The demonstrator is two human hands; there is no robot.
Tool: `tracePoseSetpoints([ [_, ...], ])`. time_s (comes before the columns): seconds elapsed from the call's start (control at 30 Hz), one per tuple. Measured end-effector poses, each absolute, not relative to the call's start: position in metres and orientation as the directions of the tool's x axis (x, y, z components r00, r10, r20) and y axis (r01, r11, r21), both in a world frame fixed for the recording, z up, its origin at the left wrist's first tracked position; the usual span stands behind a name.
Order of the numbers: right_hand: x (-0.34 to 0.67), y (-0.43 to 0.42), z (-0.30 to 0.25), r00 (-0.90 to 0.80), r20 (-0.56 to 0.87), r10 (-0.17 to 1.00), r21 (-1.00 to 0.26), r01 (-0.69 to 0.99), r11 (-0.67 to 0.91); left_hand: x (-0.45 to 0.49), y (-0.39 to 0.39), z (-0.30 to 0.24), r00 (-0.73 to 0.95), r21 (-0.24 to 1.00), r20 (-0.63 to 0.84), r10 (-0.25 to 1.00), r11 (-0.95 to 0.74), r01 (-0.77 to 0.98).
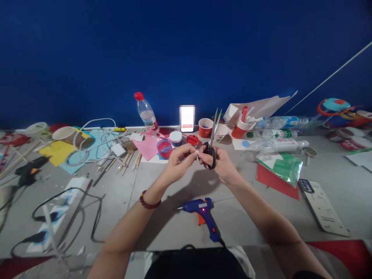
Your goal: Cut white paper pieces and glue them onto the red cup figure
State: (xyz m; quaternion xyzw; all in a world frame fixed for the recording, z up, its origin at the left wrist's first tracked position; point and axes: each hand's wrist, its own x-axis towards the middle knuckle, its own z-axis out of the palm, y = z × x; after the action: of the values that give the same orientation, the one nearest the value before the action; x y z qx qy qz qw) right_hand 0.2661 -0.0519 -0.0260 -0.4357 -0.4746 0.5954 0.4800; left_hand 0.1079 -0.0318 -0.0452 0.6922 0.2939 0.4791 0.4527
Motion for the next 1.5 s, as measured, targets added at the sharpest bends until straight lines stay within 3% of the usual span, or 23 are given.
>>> tracePoseSetpoints([
  [0.17, 0.275, -0.052, -0.02, -0.403, -0.21, 0.891, -0.977, 0.047, -0.209, 0.096, -0.026, -0.044, 0.377, 0.944, 0.331, 0.865, -0.307, -0.125],
  [0.3, 0.279, -0.054, -0.023, -0.509, -0.253, 0.823, -0.967, 0.168, -0.193, 0.088, -0.024, -0.035, 0.391, 0.933, 0.359, 0.848, -0.318, -0.168],
  [0.77, 0.283, -0.049, -0.022, -0.571, -0.167, 0.804, -0.976, 0.211, -0.054, 0.089, -0.029, -0.02, 0.351, 0.933, 0.357, 0.866, -0.347, -0.093],
  [1.5, 0.283, -0.049, -0.031, -0.564, -0.174, 0.808, -0.977, 0.2, -0.071, 0.085, -0.027, -0.022, 0.353, 0.953, 0.303, 0.885, -0.289, -0.094],
])
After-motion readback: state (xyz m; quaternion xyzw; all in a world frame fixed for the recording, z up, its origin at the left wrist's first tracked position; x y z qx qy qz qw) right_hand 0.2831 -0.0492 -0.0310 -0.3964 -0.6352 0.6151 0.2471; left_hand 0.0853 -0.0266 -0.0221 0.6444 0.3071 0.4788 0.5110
